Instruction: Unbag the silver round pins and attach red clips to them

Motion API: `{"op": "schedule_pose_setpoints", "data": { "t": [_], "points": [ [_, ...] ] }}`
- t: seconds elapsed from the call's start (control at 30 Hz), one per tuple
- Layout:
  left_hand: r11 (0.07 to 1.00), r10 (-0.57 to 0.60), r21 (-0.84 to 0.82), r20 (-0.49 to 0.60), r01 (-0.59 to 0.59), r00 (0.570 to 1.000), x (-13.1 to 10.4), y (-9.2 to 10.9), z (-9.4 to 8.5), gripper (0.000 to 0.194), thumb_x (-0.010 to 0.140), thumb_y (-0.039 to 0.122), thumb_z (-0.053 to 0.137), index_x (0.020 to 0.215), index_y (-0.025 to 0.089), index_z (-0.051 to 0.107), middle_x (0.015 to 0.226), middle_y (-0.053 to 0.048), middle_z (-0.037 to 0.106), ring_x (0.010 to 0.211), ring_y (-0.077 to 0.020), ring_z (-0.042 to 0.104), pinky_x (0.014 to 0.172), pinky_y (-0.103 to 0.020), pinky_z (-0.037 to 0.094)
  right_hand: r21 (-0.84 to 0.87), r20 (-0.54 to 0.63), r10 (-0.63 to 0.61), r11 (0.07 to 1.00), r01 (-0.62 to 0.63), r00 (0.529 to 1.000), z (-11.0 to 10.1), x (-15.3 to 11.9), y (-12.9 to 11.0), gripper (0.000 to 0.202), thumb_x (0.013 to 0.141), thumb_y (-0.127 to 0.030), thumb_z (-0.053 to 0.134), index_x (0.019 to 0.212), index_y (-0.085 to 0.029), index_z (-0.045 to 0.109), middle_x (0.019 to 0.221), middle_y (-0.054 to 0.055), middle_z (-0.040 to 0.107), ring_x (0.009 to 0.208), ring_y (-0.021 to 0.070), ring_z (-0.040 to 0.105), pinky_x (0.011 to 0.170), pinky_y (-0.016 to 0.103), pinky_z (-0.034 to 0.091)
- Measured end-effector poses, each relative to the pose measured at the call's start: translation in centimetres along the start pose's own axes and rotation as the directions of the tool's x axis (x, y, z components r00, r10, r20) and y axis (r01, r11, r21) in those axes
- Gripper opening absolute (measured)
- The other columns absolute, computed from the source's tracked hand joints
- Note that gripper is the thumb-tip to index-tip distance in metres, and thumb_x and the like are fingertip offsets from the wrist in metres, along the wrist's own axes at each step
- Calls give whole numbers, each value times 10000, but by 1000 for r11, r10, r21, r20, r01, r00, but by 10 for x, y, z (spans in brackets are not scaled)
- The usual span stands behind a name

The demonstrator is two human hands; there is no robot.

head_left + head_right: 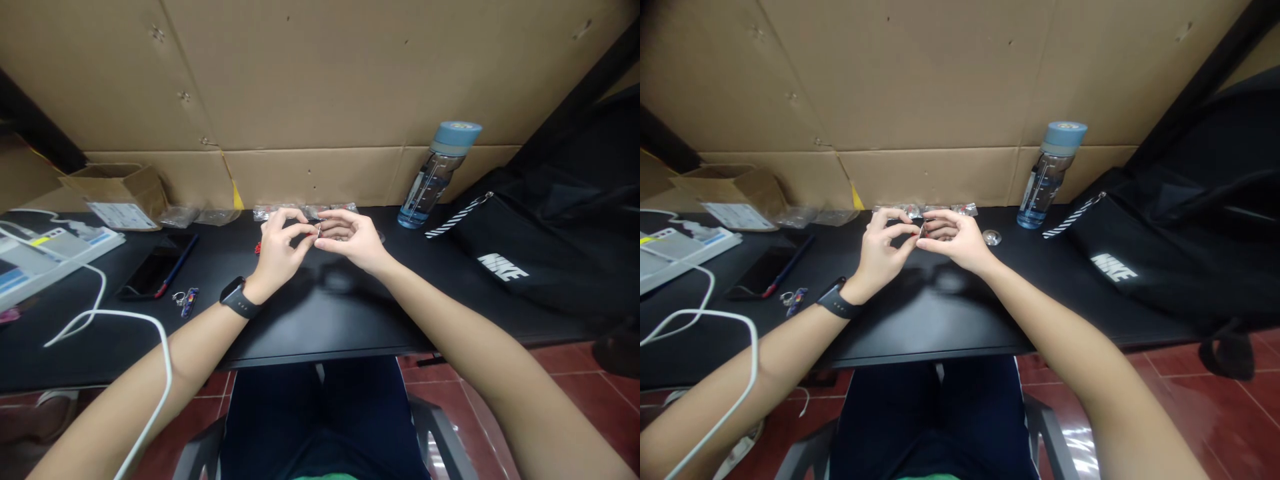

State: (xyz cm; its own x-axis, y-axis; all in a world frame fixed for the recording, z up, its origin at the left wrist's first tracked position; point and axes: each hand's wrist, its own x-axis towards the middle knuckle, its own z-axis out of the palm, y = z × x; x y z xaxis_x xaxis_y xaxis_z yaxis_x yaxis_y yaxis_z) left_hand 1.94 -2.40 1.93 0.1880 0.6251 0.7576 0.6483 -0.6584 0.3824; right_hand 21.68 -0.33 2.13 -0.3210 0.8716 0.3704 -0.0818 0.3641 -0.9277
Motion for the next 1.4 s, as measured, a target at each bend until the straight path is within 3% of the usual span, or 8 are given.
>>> {"op": "schedule_pose_setpoints", "data": {
  "t": [0.13, 0.23, 0.3, 0.47, 0.57, 0.77, 1.07, 1.4],
  "points": [
    [996, 66, -69, 123, -58, 990, 7, -7, -11, 150, 950, 278, 642, 1066, 257, 734, 1201, -74, 654, 1198, -260, 609, 1068, -459, 435, 36, -26, 29, 999, -28, 999, -3, 3, 2, 664, 608, -430, 969, 1171, -225, 683, 1039, 68, 772, 986, 244, 759, 983, 451, 611],
    [988, 142, -103, 258, -119, 956, 12, -13, -20, 474, 862, 353, 746, 1314, 266, 633, 1356, -96, 618, 1292, -296, 557, 1117, -470, 413, 24, -13, 35, 999, -35, 999, -5, 3, 1, 653, 612, -441, 963, 1152, -241, 654, 1067, 65, 770, 1006, 240, 758, 991, 445, 601],
    [986, 167, -78, 292, -150, 942, 12, -16, -22, 598, 821, 413, 806, 1363, 271, 598, 1400, -101, 613, 1317, -316, 538, 1134, -485, 387, 9, 14, 37, 999, -37, 999, -6, 3, 0, 653, 602, -435, 966, 1132, -246, 636, 1058, 57, 766, 1005, 236, 759, 976, 428, 600],
    [983, 182, -26, 256, -182, 949, 11, -18, -16, 423, 883, 397, 783, 1271, 285, 658, 1375, -74, 664, 1305, -292, 555, 1138, -469, 359, 20, 78, 45, 999, -46, 996, -4, 2, 0, 635, 622, -408, 957, 1120, -252, 594, 1052, 48, 761, 974, 225, 758, 907, 391, 606],
    [985, 168, -10, 229, -171, 959, 10, -16, -16, 442, 859, 395, 814, 1262, 291, 666, 1351, -62, 692, 1300, -293, 558, 1137, -469, 353, 22, 96, 23, 999, -25, 995, -5, 2, 1, 587, 645, -406, 945, 1095, -249, 603, 1113, 55, 752, 992, 218, 741, 915, 386, 594],
    [993, 99, 40, 222, -110, 970, 9, -13, -17, 487, 829, 417, 844, 1266, 291, 671, 1308, -70, 722, 1280, -315, 569, 1111, -482, 360, -189, 89, -67, 978, 83, 994, -8, 7, 2, 284, 838, -473, 778, 855, -193, 730, 1195, 95, 715, 1151, 268, 667, 1009, 433, 521],
    [989, 143, 18, 192, -149, 971, 6, -14, -11, 472, 818, 387, 858, 1241, 286, 673, 1276, -62, 730, 1248, -302, 590, 1089, -459, 360, -230, 67, -84, 968, 97, 994, -6, 6, 5, 180, 831, -376, 765, 808, -197, 758, 1236, 104, 677, 1141, 266, 666, 957, 426, 539],
    [989, 111, 65, 251, -132, 961, 5, -11, -6, 453, 838, 351, 841, 1239, 279, 643, 1294, -73, 714, 1274, -317, 547, 1090, -476, 339, -252, 79, -38, 966, 57, 996, -7, 8, 11, 146, 810, -330, 743, 773, -189, 731, 1243, 87, 647, 1098, 246, 661, 946, 416, 538]
  ]
}}
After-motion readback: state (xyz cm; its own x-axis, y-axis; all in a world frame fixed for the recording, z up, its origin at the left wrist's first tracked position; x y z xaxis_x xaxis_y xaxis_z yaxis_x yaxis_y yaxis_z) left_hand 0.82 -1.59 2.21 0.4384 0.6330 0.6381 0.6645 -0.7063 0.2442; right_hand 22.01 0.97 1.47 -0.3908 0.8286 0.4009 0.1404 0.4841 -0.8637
